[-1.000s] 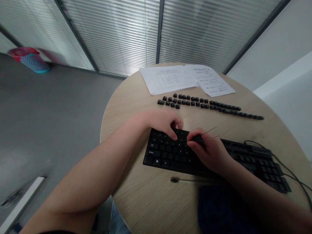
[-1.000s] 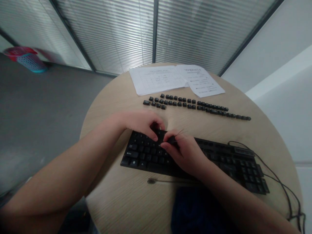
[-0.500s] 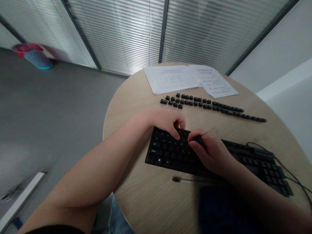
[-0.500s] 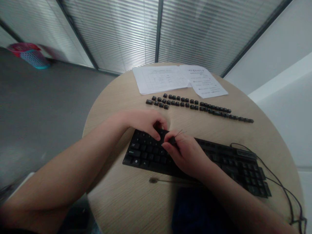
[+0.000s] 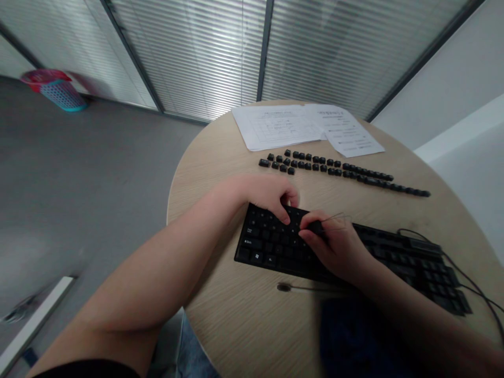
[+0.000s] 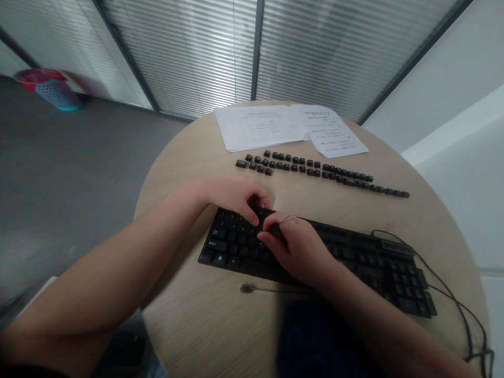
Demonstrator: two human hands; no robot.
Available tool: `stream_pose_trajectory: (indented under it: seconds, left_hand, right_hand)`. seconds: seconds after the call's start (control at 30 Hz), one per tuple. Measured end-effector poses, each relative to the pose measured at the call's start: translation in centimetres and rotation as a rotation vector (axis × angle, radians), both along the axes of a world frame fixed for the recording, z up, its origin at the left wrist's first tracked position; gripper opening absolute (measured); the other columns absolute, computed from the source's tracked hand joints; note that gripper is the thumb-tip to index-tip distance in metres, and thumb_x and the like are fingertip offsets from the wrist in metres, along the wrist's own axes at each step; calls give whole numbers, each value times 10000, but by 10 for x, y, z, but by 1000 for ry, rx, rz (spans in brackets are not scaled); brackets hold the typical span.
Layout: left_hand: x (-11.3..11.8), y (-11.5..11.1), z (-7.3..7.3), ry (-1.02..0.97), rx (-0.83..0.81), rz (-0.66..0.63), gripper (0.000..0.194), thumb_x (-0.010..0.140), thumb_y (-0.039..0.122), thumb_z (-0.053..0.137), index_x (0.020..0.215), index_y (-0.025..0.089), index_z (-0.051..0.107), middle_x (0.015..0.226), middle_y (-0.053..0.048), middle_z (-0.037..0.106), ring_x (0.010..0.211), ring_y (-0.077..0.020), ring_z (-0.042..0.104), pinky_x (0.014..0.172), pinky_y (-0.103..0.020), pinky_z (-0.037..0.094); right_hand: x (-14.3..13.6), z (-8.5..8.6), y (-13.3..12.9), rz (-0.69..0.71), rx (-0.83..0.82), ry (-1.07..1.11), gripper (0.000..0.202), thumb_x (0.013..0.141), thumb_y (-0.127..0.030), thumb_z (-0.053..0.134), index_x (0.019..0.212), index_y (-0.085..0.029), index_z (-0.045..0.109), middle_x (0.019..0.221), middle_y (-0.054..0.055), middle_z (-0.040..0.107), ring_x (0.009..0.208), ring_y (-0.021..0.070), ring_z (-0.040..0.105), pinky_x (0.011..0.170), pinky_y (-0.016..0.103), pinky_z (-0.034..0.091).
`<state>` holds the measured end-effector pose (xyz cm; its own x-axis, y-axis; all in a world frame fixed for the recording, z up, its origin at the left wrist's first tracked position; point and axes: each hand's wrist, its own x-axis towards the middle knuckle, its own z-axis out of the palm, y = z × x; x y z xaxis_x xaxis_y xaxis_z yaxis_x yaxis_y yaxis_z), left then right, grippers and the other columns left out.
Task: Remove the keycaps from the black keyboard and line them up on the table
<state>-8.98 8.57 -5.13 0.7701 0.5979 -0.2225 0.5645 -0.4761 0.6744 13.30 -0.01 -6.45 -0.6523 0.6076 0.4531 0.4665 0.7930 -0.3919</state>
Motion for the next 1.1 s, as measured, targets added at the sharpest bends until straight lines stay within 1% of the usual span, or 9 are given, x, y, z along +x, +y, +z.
stream_pose_trajectory:
  seconds: [0.27, 0.4, 0.47, 0.6, 0.7, 0.8, 0.87, 0.97, 1.1]
  left_hand:
    - [-1, 2, -3, -40, -9, -2, 295, 721, 329, 810, 985, 199, 798, 794, 3, 725, 722, -165, 583, 652, -289, 369]
    - [0, 0, -1, -22, -1, -9, 286, 734, 321, 803, 997, 209, 799, 809, 5, 732, 727, -162, 582, 662, -290, 367]
    - [0, -1, 1, -7, 2, -5, 289, 738, 317, 802, 1005, 207, 794, 811, 6, 735, 732, -162, 589, 670, -290, 374]
    - [1, -2, 3, 28, 11, 4, 312, 739, 326, 804, 1021, 194, 784, 809, 3, 736, 740, -164, 611, 667, -285, 397]
    - [-2, -1, 1, 20, 23, -14, 364, 748, 356, 797, 1078, 201, 789, 870, -7, 757, 764, -165, 635, 678, -279, 423]
    - [-9, 3, 0, -67, -14, -10, 523, 742, 396, 802, 1227, 203, 767, 997, -32, 785, 837, -180, 673, 735, -285, 478]
    - [-13, 6, 0, -179, -62, -2, 554, 762, 419, 795, 1269, 198, 758, 1053, -49, 796, 880, -188, 690, 774, -296, 508]
    - [-15, 6, 1, -324, -139, -6, 479, 811, 426, 781, 1227, 189, 782, 1008, -59, 804, 856, -184, 696, 762, -303, 526]
    - [-10, 3, 0, -428, -286, 5, 327, 836, 393, 785, 1083, 183, 820, 902, -56, 796, 791, -177, 700, 702, -295, 528]
  right_hand:
    - [3, -4, -3, -64, 29, 33, 72, 1036, -245, 539, 983, -241, 587, 787, 2, 746, 557, 151, 653, 583, 275, 499]
    - [4, -8, -4, -72, 16, 62, 69, 1028, -264, 558, 979, -247, 604, 810, 5, 752, 601, 159, 673, 604, 282, 517]
    - [7, -11, -4, -126, -31, 133, 80, 1027, -290, 570, 967, -253, 609, 798, 4, 736, 631, 173, 682, 620, 295, 529]
    - [15, -15, -1, -303, -127, 326, 125, 1046, -340, 560, 967, -256, 607, 788, 5, 701, 625, 181, 658, 609, 317, 521]
    - [18, -16, 0, -252, -105, 296, 97, 1033, -336, 596, 981, -258, 623, 820, 1, 711, 646, 176, 661, 632, 319, 510]
    - [17, -15, 2, -222, -63, 306, 48, 1032, -297, 597, 1020, -265, 631, 856, -4, 716, 693, 173, 668, 679, 320, 513]
    - [16, -16, 3, -250, -53, 336, 54, 1037, -278, 582, 1030, -266, 634, 871, -1, 714, 725, 173, 671, 701, 321, 520]
    - [15, -18, 4, -253, -74, 396, 66, 1040, -269, 583, 1069, -270, 642, 924, 10, 729, 774, 178, 691, 739, 329, 547]
    - [14, -19, 3, -212, -78, 434, 90, 1027, -240, 603, 1100, -268, 649, 952, 22, 745, 818, 188, 722, 777, 344, 578]
